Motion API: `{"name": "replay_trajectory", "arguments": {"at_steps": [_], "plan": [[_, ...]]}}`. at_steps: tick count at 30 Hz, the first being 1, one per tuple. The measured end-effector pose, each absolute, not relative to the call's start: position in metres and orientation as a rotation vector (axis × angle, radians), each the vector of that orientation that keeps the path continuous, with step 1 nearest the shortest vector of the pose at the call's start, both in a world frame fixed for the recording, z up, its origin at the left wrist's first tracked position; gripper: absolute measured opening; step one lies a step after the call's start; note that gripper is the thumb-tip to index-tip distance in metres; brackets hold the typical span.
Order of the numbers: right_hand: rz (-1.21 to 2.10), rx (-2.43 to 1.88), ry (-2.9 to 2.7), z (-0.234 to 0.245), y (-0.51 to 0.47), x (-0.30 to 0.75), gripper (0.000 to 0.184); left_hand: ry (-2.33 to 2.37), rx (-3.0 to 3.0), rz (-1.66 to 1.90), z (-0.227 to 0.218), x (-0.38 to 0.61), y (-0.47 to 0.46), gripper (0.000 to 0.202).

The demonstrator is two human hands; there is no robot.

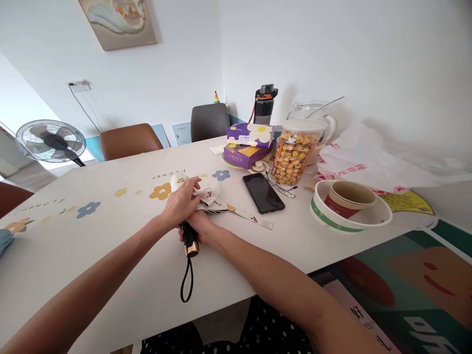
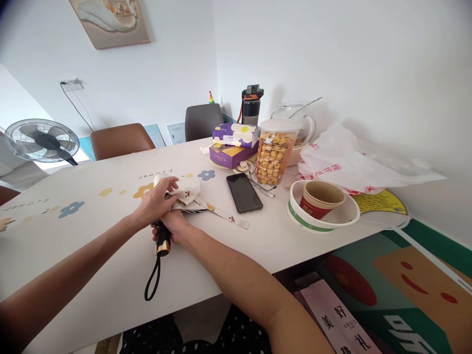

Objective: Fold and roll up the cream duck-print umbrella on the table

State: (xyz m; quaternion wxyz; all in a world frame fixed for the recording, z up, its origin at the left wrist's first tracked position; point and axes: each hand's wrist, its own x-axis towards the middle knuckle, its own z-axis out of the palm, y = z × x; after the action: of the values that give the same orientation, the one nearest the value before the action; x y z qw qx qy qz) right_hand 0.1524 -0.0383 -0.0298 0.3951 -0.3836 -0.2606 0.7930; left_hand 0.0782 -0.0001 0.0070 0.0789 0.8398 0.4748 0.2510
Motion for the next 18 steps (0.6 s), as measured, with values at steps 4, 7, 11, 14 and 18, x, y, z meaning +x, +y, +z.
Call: {"name": "replay_trajectory", "arguments": {"at_steps": [4, 7, 11, 14, 18], "plan": [[2.03, -0.93, -0.67, -0.032, -0.038, 0.154, 0.007, 1.223, 2.768, 0.336, 0.016, 0.09, 0.007, 0.059], [2.035, -0.935, -0.669, -0.033, -0.038, 0.154, 0.008, 1.095, 2.993, 0.118, 0.017, 0.104, 0.013, 0.061], [2.022, -0.92, -0.672, -0.033, -0.037, 0.155, 0.01, 1.062, 3.082, 0.01, 0.013, 0.126, 0.021, 0.047], [2.033, -0.948, -0.646, -0.032, -0.037, 0.154, 0.01, 1.273, 3.005, 0.346, 0.018, 0.13, 0.026, 0.035], [2.044, -0.986, -0.573, -0.029, -0.037, 0.155, 0.012, 1.667, 2.524, 1.097, 0.035, 0.099, 0.024, 0.03]]}}
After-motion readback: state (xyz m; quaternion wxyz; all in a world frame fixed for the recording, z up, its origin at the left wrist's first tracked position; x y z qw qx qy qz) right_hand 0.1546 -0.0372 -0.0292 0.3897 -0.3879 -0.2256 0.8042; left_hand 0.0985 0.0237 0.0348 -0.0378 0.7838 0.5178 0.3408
